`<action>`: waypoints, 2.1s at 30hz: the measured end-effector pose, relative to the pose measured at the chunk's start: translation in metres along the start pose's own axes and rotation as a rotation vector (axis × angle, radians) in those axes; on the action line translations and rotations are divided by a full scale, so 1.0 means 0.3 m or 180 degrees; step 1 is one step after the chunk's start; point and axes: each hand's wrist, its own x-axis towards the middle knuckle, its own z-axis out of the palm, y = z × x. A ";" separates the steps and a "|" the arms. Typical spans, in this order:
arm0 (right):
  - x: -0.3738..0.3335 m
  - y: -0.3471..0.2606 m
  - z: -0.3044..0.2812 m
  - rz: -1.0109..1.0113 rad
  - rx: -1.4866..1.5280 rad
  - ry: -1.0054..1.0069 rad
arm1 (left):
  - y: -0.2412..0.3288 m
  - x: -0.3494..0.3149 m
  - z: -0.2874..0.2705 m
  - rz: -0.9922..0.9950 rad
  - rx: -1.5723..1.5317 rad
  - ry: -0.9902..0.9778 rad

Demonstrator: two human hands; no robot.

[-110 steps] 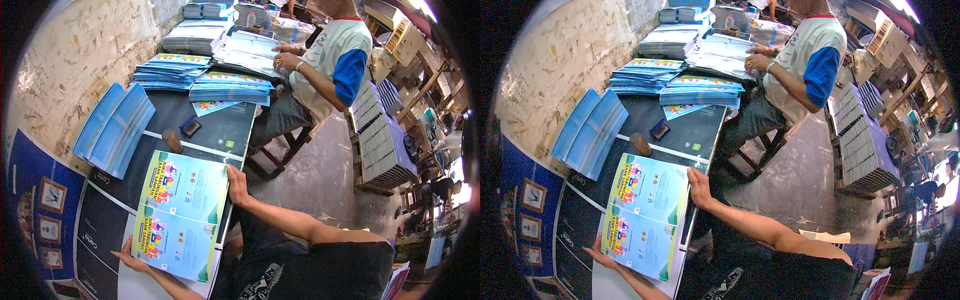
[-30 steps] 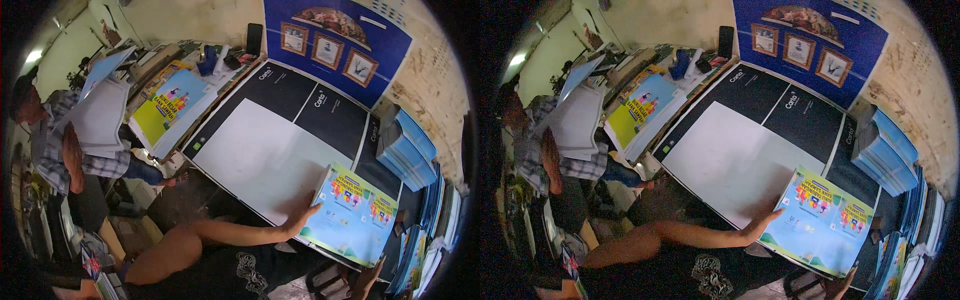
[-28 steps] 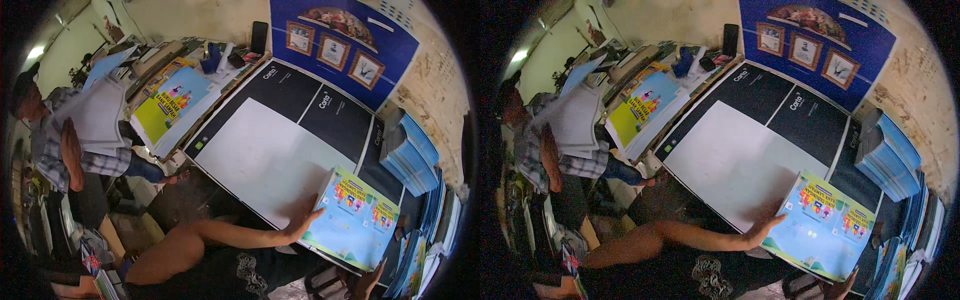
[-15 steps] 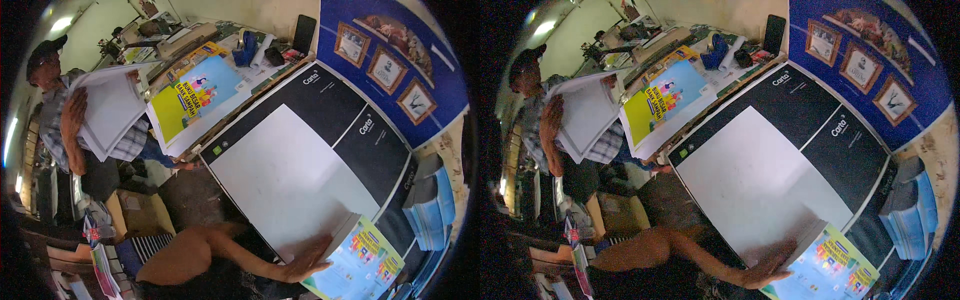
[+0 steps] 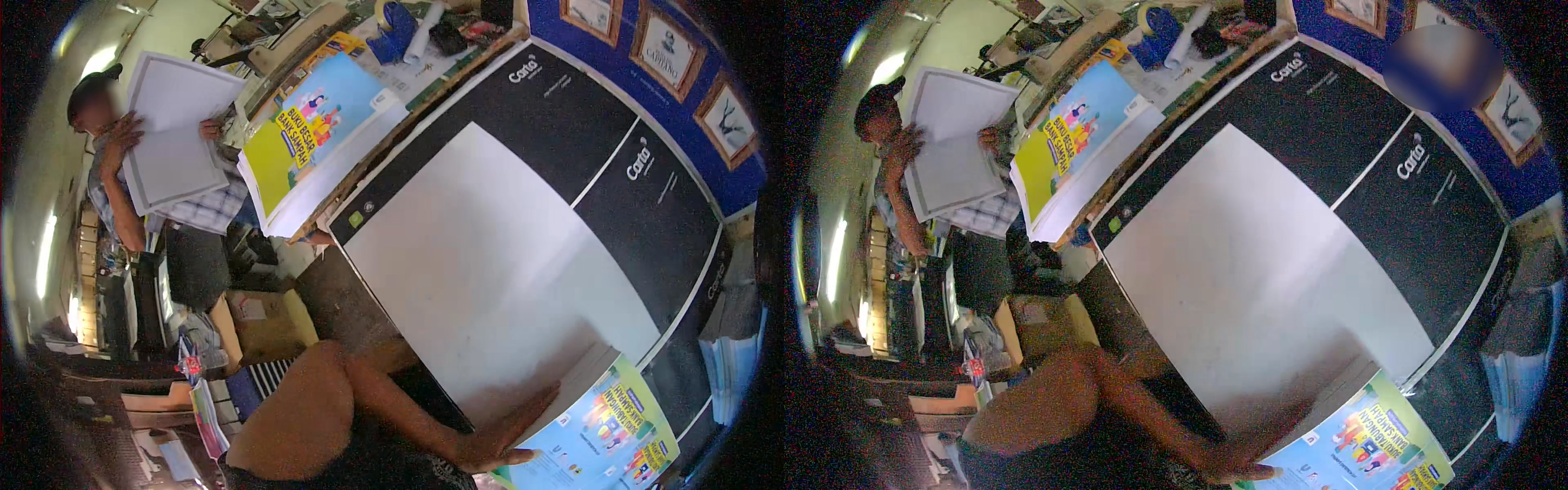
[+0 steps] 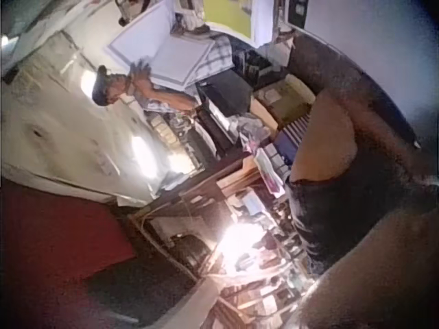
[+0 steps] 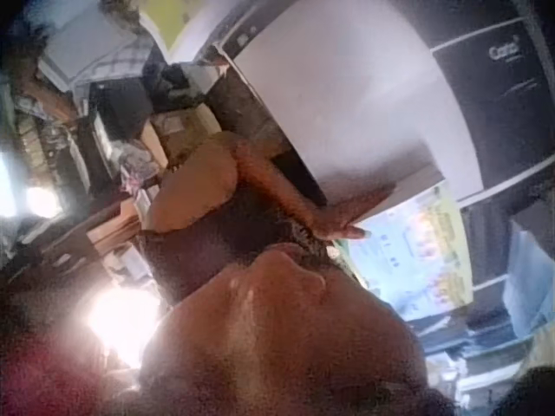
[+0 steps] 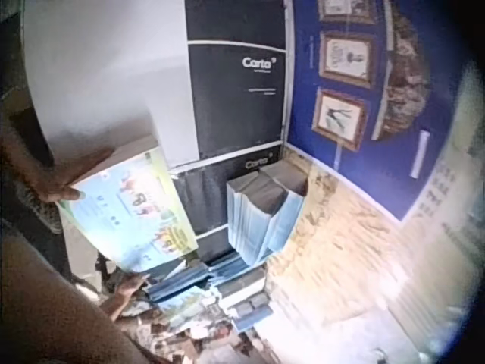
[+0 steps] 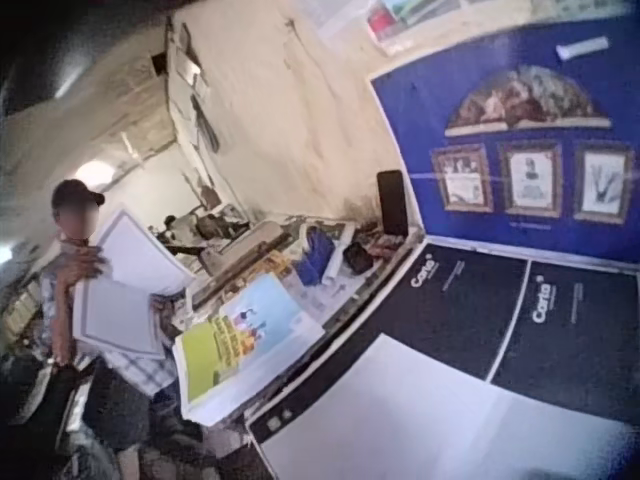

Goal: The person folds printed book covers and paper sheets along their creases by hand on a work table.

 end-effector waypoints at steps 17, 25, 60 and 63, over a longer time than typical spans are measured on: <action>0.102 0.132 0.227 0.0670 0.0041 0.0022 | -0.072 -0.004 -0.005 0.0224 -0.0021 -0.0091; 0.094 0.171 0.417 0.0539 0.0049 -0.0282 | -0.103 -0.011 0.001 0.0255 0.0252 -0.0101; -0.537 0.329 0.801 -0.0614 0.0644 -0.1369 | -0.018 0.394 -0.280 -0.0505 -0.0599 -0.1595; -0.583 0.344 0.748 -0.0675 0.0932 -0.1409 | -0.019 0.411 -0.366 -0.0554 0.0178 -0.0835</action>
